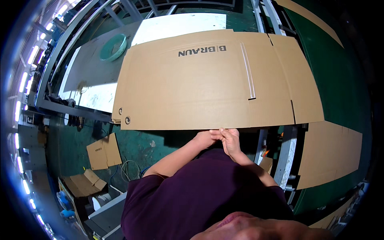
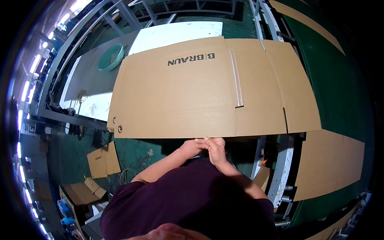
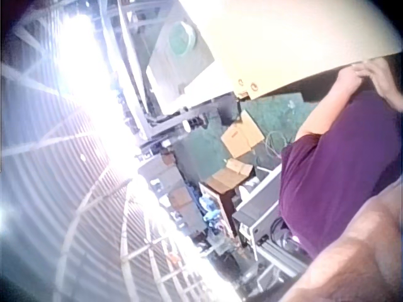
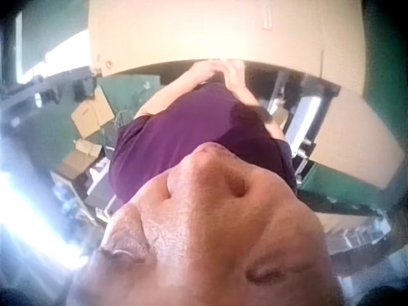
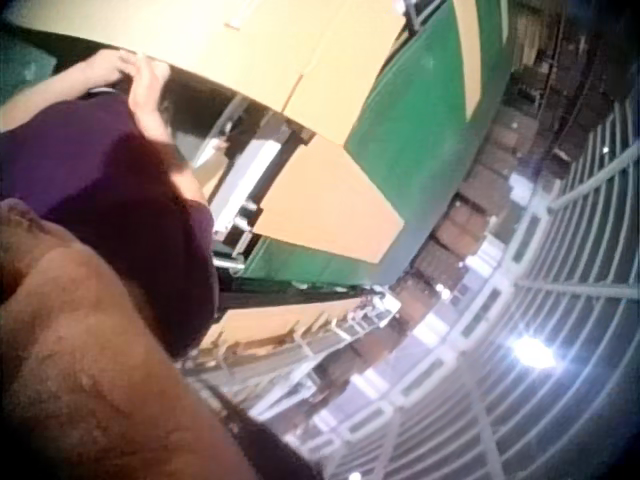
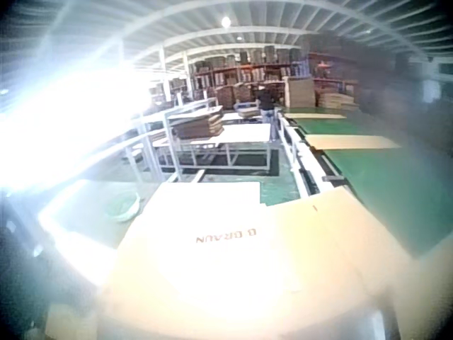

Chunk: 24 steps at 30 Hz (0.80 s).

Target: The person folds flat cardboard pieces on a green conveyor belt, aligning edges and creasing folds by hand. The person repeatedly picks up cardboard, folds it, and places it back on the belt.

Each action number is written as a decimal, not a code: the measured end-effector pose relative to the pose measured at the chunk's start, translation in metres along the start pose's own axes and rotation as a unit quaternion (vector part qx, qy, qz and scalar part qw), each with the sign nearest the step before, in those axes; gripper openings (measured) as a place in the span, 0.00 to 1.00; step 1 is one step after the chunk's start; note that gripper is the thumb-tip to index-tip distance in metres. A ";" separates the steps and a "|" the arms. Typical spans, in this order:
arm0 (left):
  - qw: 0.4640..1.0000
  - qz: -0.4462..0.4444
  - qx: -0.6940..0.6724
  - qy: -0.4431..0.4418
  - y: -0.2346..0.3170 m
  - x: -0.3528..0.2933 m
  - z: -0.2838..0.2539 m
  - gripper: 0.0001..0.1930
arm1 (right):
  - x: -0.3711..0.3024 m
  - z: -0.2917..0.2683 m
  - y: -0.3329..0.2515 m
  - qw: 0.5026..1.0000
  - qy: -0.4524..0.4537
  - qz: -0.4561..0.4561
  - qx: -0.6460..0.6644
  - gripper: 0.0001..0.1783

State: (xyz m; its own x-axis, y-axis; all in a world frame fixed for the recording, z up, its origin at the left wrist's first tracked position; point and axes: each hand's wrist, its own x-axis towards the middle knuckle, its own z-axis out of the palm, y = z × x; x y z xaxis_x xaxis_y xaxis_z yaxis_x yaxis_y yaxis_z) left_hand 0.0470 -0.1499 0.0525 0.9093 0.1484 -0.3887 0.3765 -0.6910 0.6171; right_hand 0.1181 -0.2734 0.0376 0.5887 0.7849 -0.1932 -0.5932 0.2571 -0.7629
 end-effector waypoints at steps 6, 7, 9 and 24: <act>0.958 0.236 0.042 0.157 -0.020 -0.049 0.001 0.13 | -0.003 -0.004 -0.035 0.951 -0.133 0.269 -0.079 0.18; 0.956 0.239 -0.008 0.168 -0.019 -0.061 -0.006 0.14 | -0.008 -0.015 -0.042 0.936 -0.165 0.292 -0.105 0.18; 0.986 0.164 -0.034 0.019 -0.031 -0.078 -0.024 0.15 | -0.023 -0.033 -0.066 0.949 -0.127 0.265 -0.112 0.20; 0.897 0.285 0.224 0.253 0.051 0.020 -0.014 0.11 | -0.043 -0.170 -0.216 0.823 0.357 -0.375 -0.235 0.20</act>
State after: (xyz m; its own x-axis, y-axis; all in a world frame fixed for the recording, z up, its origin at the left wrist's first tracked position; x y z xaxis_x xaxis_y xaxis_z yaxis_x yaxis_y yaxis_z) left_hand 0.0870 -0.1716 0.0858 0.9380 -0.0965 0.3331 -0.1818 -0.9547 0.2355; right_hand 0.3146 -0.4583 0.1058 0.9646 -0.0683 0.2546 0.2620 0.1405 -0.9548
